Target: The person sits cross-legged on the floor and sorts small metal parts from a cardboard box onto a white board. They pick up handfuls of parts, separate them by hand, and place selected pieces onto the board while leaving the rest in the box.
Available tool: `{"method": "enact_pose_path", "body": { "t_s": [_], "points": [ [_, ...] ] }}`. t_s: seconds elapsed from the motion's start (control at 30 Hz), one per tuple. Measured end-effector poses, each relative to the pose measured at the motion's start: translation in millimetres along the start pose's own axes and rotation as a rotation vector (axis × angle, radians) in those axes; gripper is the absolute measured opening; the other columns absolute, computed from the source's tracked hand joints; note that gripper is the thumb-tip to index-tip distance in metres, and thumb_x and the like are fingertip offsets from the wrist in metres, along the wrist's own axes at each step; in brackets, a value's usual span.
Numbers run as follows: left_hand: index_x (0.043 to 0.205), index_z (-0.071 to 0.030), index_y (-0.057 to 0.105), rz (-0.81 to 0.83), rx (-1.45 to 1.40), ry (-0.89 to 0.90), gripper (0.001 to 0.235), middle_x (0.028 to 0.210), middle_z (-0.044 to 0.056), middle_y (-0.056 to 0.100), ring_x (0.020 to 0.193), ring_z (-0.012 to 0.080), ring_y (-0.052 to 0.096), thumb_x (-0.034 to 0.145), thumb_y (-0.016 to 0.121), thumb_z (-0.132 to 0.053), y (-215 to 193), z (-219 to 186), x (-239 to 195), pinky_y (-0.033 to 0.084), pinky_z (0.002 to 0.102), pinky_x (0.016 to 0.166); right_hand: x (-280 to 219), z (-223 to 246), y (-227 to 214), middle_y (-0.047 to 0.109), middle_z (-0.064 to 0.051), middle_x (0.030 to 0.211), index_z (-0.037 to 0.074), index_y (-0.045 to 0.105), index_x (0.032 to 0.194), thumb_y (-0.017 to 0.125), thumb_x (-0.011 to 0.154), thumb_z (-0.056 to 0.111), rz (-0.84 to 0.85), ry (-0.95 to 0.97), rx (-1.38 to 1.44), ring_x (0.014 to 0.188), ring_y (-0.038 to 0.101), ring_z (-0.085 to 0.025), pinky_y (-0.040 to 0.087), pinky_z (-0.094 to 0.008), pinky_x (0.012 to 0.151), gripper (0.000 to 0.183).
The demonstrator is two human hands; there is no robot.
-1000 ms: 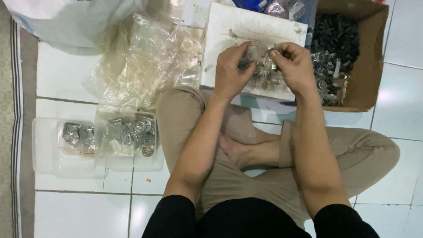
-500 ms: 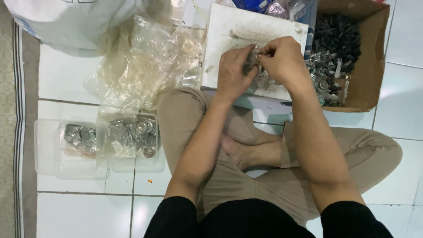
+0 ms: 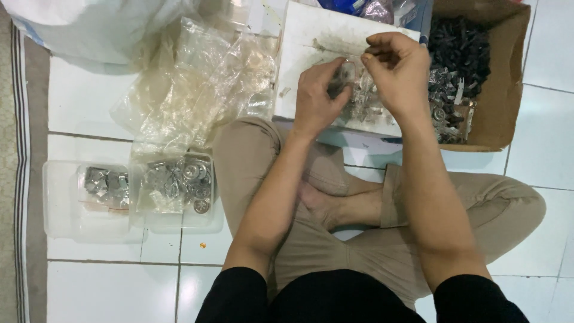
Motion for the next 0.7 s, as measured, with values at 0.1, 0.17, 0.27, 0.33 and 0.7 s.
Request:
{"method": "enact_pose_path", "body": {
  "t_s": [0.1,0.17,0.27,0.33,0.7],
  "points": [
    [0.138,-0.013,0.06,-0.069,-0.09,-0.013,0.046,0.124,0.006,0.073,0.115,0.0263,0.07,0.096,0.073,-0.025,-13,-7,3,0.052,0.044,0.106,-9,-11,-11,0.073,-0.012,0.1,-0.002,0.074,0.114,0.076,0.099,-0.002,-0.048,-0.119,-0.188,0.09,0.067,-0.02,0.057,-0.032,0.078,0.016],
    [0.135,-0.01,0.061,-0.13,-0.166,-0.067,0.045,0.115,0.007,0.075,0.109,0.0226,0.071,0.094,0.077,-0.021,-23,-13,6,0.055,0.042,0.106,-20,-30,-13,0.064,-0.021,0.116,-0.003,0.07,0.128,0.078,0.097,0.017,0.062,0.256,-0.468,0.084,0.068,-0.025,0.057,-0.041,0.081,0.039],
    [0.136,-0.009,0.061,-0.136,-0.149,-0.082,0.045,0.123,0.009,0.073,0.113,0.0236,0.07,0.095,0.076,-0.022,-24,-11,7,0.054,0.041,0.107,-43,-60,-9,0.056,-0.029,0.124,-0.007,0.065,0.133,0.078,0.097,0.032,0.102,0.391,-0.577,0.108,0.058,-0.042,0.047,-0.048,0.09,0.055],
    [0.135,-0.008,0.061,-0.13,-0.157,-0.073,0.044,0.12,0.009,0.074,0.11,0.0233,0.071,0.095,0.074,-0.022,-24,-10,9,0.057,0.04,0.103,-49,-78,-1,0.06,-0.025,0.117,-0.004,0.069,0.131,0.08,0.094,0.023,0.021,0.306,-0.5,0.1,0.061,-0.036,0.05,-0.043,0.087,0.047],
    [0.136,-0.007,0.06,-0.172,-0.197,-0.15,0.045,0.126,0.012,0.071,0.113,0.0249,0.071,0.096,0.075,-0.019,-29,-9,8,0.064,0.036,0.097,-45,-90,11,0.059,-0.025,0.106,-0.006,0.066,0.115,0.06,0.098,0.0,0.059,0.068,-0.55,0.099,0.056,-0.043,0.046,-0.051,0.083,0.019]
  ]
}}
Point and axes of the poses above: each hand's wrist, its own x-axis towards the middle knuckle, its own y-axis out of the palm, z = x × y, the point moved 2 cm from there along x, towards the middle knuckle
